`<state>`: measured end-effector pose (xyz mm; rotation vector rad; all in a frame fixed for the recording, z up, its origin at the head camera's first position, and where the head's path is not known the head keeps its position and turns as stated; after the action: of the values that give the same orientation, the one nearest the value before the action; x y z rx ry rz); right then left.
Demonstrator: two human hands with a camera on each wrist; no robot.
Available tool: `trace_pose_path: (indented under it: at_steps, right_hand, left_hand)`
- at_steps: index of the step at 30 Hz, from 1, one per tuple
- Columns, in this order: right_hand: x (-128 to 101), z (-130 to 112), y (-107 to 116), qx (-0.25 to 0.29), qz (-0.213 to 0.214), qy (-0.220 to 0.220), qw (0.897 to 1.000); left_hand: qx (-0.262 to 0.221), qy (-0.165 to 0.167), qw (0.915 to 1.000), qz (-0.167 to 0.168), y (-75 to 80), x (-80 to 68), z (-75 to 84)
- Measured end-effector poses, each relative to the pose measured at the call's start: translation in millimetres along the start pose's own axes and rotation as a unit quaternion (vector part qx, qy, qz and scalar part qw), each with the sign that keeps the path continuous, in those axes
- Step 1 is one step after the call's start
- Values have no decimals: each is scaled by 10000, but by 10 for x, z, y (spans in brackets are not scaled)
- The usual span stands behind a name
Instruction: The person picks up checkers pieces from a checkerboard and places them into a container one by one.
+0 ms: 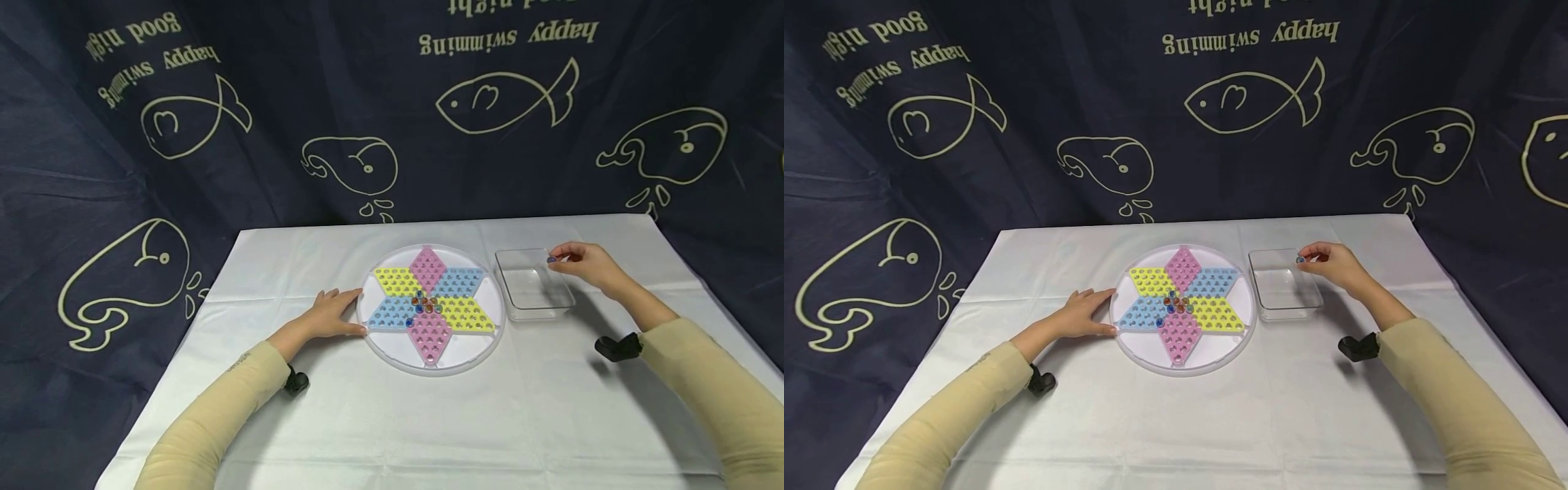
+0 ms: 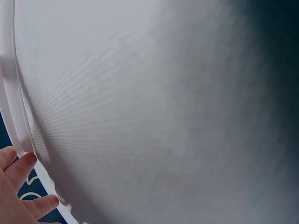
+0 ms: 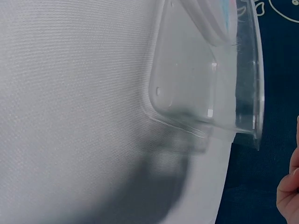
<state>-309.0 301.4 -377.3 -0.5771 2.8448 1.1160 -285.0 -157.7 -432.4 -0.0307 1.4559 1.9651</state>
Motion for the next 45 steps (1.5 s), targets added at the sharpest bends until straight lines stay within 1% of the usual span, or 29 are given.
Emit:
trace_pose_path:
  at_steps: [9,19,28,33,45]
  right_hand:
    - [16,13,-34,-59,-10,-25,10000]
    - [35,-94,-51,-171,-17,43,9998]
    - [96,-257,-153,-63,-152,291,9994]
    - [158,-361,-255,124,-203,423,9988]
    - [361,-595,-605,234,-479,514,9973]
  left_hand:
    - [-4,13,10000,-21,2,3,-3]
    - [-44,23,10000,-14,8,-7,-1]
    - [-37,-2,10000,-5,7,-10,-13]
    - [-45,18,10000,-29,0,-7,-17]
    - [-69,30,10000,-33,-6,2,-14]
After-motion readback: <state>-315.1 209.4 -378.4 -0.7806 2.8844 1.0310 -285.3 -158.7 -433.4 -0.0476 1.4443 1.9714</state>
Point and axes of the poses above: each hand's wrist, its own x-axis towards the middle knuckle, its own y-axis out of the back of the hand, z = x × y, the point moved 5 cm from there along x, towards the middle knuckle, and after that the axes turned 14 degrees about -z, right-handed, at the moved point
